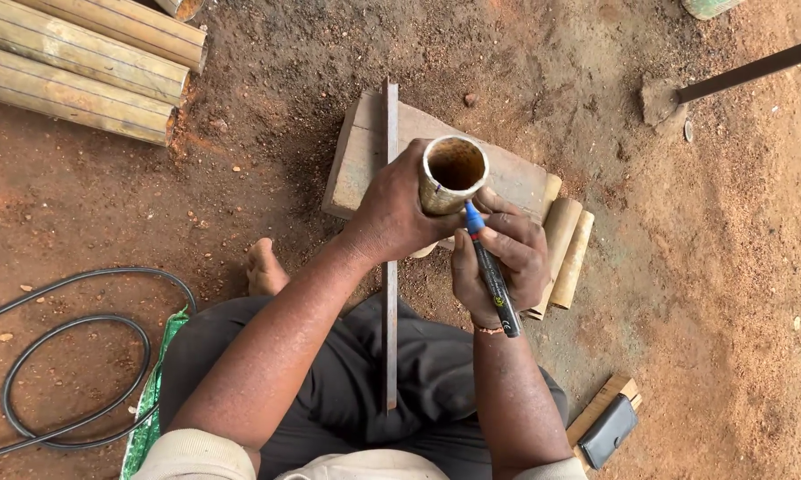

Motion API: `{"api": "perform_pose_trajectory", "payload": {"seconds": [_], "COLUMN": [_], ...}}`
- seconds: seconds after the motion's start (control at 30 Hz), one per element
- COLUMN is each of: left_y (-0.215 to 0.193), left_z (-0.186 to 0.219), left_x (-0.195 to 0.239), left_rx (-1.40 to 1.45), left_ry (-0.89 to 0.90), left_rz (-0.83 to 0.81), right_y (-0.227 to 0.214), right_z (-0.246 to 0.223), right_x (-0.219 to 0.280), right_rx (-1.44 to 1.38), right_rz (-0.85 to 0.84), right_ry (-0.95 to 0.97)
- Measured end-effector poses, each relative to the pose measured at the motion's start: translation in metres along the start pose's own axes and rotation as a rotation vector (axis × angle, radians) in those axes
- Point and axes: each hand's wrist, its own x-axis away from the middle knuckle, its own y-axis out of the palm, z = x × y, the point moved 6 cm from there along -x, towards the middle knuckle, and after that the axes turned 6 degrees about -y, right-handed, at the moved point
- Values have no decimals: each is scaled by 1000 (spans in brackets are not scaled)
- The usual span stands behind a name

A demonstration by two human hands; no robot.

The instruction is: The recorder is using a marker and a metal strip to mark alignment lines and measurements on several bamboo tubes.

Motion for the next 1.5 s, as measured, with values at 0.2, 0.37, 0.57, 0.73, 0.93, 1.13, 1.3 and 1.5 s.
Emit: {"api": "perform_pose_trajectory", "payload": {"seconds": [0.2, 0.37, 0.57, 0.73, 0.93, 1.13, 1.3, 1.5], "left_y": [5, 3, 4, 11, 28, 39, 83, 137], "left_z": [-5, -4, -6, -18, -54, -5, 28, 12], "left_x": [0, 0, 0, 0, -2, 33, 68, 105], "left_rx": [12, 22, 27, -4, 399, 567, 635, 615], "left_ry": [-26, -12, -5, 24, -88, -18, -173, -172], "left_rz": [-28, -24, -30, -3, 55, -146, -413, -536], "right_y": [0, 2, 2, 0, -31, -86, -119, -150], "right_z": [0, 0, 0, 1, 6, -4, -42, -61], "right_x": [-1, -3, -7, -1, 20, 54, 26, 49], "right_rx": [35, 50, 81, 74, -176, -394, -347, -164], "right_rz": [2, -12, -23, -29, 196, 326, 316, 228], "right_ry": [-7, -7, -37, -35, 133, 310, 379, 391]}}
